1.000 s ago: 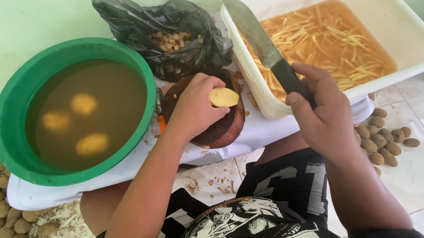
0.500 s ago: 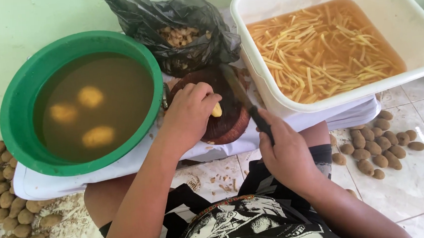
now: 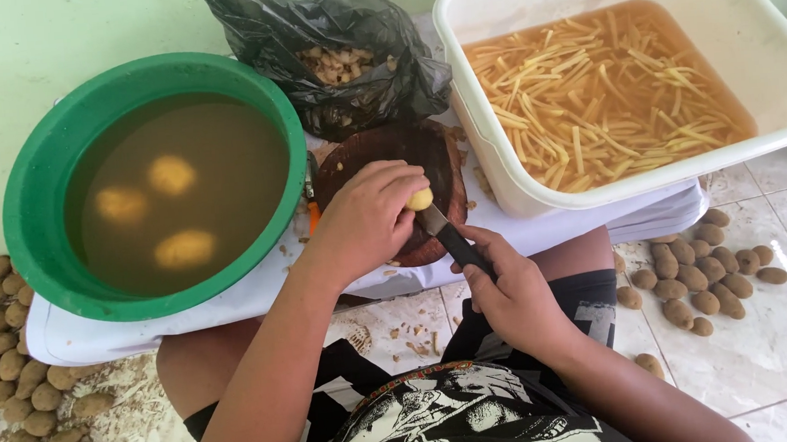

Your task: Manually slicing peeled potatoes and cutting them into thin strips for french fries using a knife and a wooden cutting board.

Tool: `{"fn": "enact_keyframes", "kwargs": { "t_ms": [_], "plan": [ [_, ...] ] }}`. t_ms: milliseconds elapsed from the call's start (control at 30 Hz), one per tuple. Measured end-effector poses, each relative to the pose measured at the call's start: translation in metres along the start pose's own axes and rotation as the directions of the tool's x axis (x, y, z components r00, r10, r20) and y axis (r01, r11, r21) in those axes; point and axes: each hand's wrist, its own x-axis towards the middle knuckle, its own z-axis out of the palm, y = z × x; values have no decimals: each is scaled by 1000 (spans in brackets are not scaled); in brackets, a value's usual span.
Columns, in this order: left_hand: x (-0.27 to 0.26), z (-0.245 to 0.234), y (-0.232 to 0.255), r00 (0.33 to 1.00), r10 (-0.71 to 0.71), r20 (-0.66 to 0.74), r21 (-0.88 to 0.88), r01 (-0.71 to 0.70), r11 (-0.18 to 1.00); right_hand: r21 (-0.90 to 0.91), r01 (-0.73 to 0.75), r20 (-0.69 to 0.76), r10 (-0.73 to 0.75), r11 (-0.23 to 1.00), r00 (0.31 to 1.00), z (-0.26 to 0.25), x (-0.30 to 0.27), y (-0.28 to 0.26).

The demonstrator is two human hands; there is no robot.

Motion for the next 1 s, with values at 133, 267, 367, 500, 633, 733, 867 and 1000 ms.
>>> {"fn": "enact_keyframes", "kwargs": {
  "t_ms": [133,267,367,500,633,733,867,1000],
  "plan": [
    [-4,8,-4,998,26,-61,51,-23,998,-281,108,-20,-118,953,993,-9,3,2],
    [-8,15,-3,982,-96,-162,218,130,967,-566,211,-43,-284,797,958,-13,6,4],
    [-10,17,-3,978,-151,-145,283,187,941,-613,210,-29,-287,761,958,-11,4,8],
    [-10,19,-7,970,-210,-123,186,230,955,-654,212,-4,-284,726,959,-7,2,1],
    [-13,15,-8,968,-218,-124,130,234,964,-666,234,6,-308,709,951,-4,1,7],
    [-11,10,-5,968,-225,-114,133,239,962,-693,225,16,-298,685,954,-3,2,5],
    [-9,10,-3,977,-195,-86,147,206,967,-727,211,41,-265,654,963,-6,2,-3],
    [-8,13,-11,984,-171,-52,165,178,970,-760,217,43,-286,613,957,-6,-2,-8]
  ]
}}
